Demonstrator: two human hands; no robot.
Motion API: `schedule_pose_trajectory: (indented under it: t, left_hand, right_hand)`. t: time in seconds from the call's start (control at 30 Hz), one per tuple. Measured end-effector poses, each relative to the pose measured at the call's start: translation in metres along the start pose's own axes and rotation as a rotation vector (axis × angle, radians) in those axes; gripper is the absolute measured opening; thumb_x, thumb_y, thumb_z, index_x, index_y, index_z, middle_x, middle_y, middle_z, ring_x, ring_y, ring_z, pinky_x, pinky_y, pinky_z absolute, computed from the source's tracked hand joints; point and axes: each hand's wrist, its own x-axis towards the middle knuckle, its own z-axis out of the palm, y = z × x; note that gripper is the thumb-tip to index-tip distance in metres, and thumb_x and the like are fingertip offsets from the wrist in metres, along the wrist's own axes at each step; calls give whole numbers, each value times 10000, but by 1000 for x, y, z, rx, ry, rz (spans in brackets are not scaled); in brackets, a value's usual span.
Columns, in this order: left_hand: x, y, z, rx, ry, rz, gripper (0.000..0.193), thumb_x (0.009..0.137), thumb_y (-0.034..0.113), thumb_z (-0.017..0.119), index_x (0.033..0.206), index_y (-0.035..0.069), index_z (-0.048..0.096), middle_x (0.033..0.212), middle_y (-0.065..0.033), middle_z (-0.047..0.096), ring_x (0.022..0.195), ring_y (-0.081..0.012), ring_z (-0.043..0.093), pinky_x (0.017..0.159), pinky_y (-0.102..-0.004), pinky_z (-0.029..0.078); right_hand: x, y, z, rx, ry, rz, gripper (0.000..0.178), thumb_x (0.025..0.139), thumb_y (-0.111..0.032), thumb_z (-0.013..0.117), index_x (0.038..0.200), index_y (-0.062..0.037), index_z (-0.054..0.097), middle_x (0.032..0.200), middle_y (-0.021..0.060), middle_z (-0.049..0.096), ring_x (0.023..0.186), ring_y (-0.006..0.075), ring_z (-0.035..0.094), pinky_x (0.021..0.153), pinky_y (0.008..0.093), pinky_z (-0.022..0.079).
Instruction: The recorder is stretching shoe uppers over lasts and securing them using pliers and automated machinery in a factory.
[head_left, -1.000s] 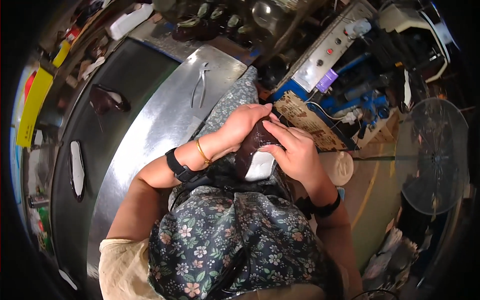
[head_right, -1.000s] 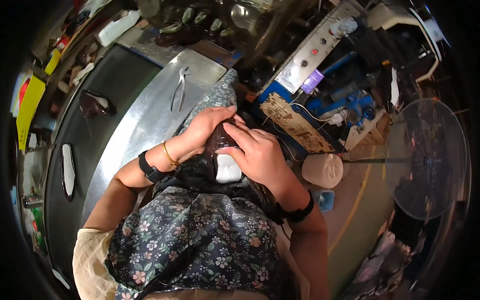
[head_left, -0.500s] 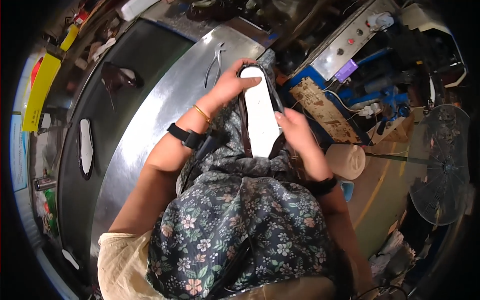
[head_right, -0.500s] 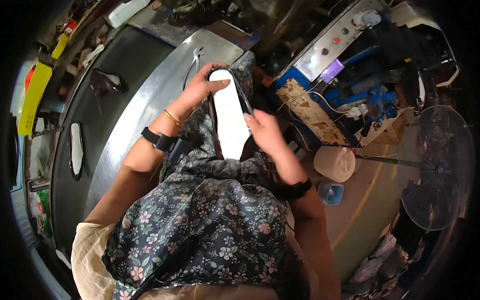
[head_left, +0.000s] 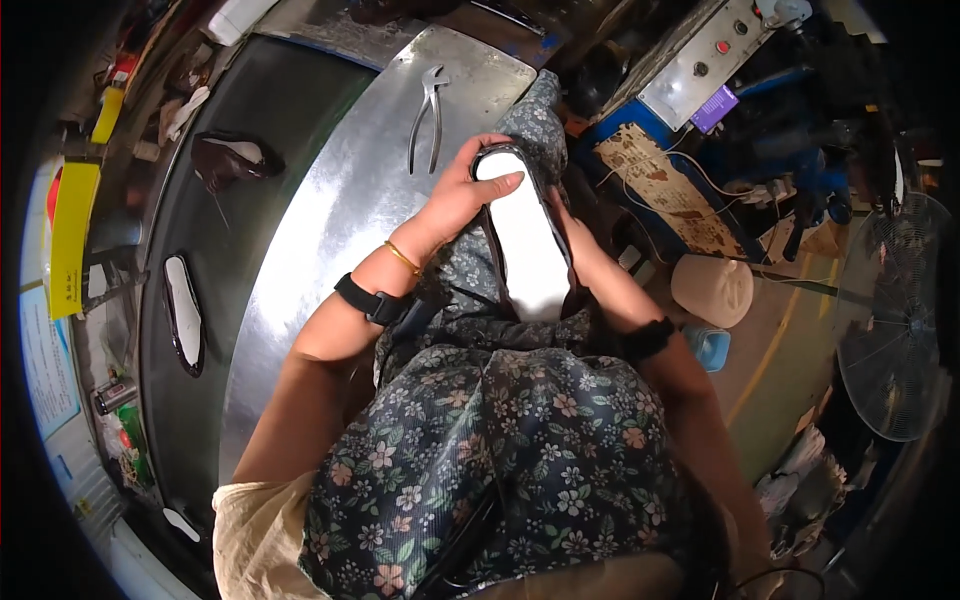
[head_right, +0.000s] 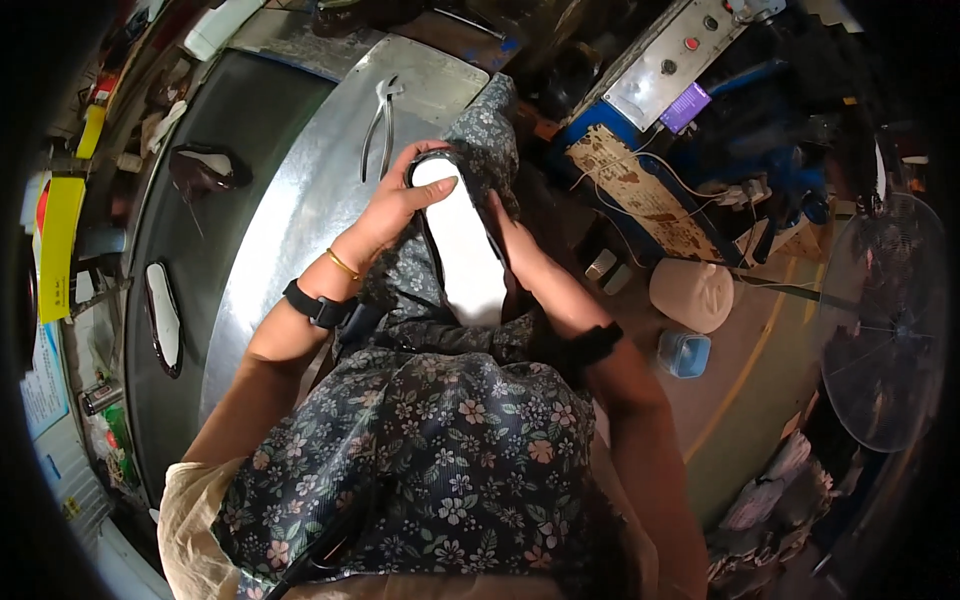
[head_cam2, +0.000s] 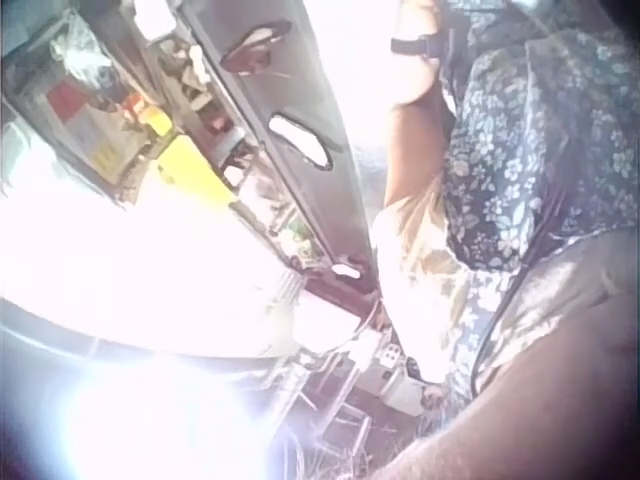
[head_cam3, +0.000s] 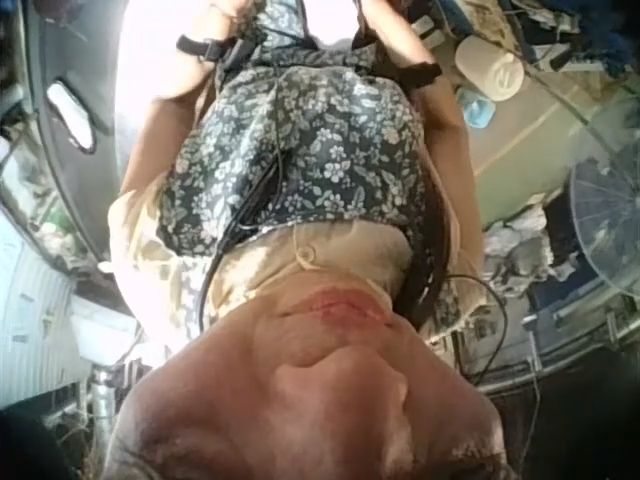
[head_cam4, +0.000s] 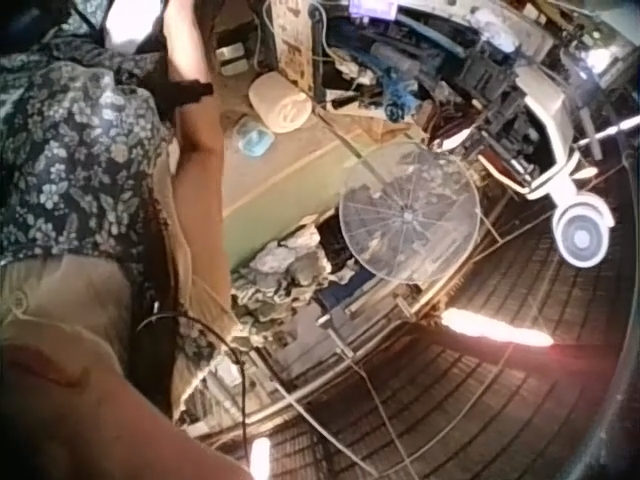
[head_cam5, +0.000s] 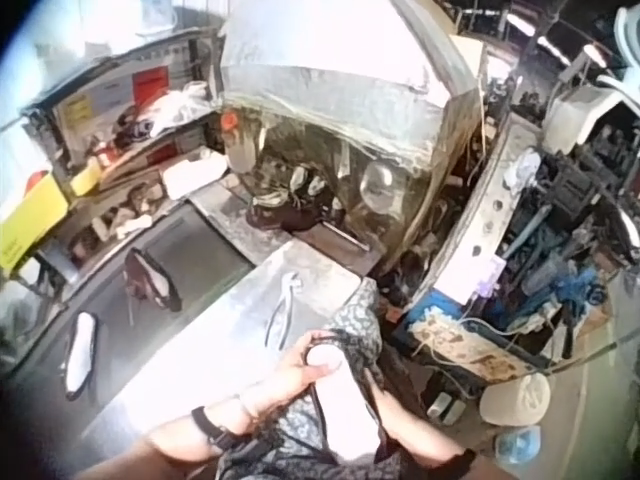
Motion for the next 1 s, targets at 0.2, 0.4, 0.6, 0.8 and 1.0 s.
schedule_pose_trajectory:
  t: [0.2,0.4,0.6,0.8,1.0]
  left_hand:
    - [12,-11,-1,127,-8,66,497,835,134,750,1254,39,501,1074,-65,613,996,-139,565,876,-282,473]
    - [21,7,1,170,-109,-19,521,877,174,724,1304,35,461,1106,-45,591,1023,-130,541,912,-274,444]
    - [12,14,-9,242,-229,-115,706,889,217,719,1447,34,325,1283,-93,529,1197,-180,484,1033,-303,385]
    - [31,15,-13,324,-201,-62,586,922,243,656,1385,-7,398,1211,-114,595,1093,-205,568,993,-312,429]
    - [10,-19,-8,-90,511,-82,408,1008,344,442,1101,-3,636,1091,-172,670,1024,-251,632,864,-384,481]
  right_hand:
    - [-10,0,8,-670,190,-392,631,1022,-461,333,1194,104,554,1013,298,645,966,364,651,837,385,513]
    - [-4,-11,2,-1161,522,-762,384,977,-336,503,1016,36,587,846,194,677,747,356,674,646,414,542]
    - [-40,23,-10,-388,156,-501,566,1039,-416,349,1333,44,499,1214,258,613,1187,315,577,1003,352,431]
    - [-30,22,1,-426,166,-693,545,1027,-312,471,1456,-6,333,1264,189,594,1169,264,575,987,334,441]
    - [-5,-21,33,154,-94,-582,507,1026,-237,463,1473,-46,316,1352,147,516,1208,204,507,1008,329,414]
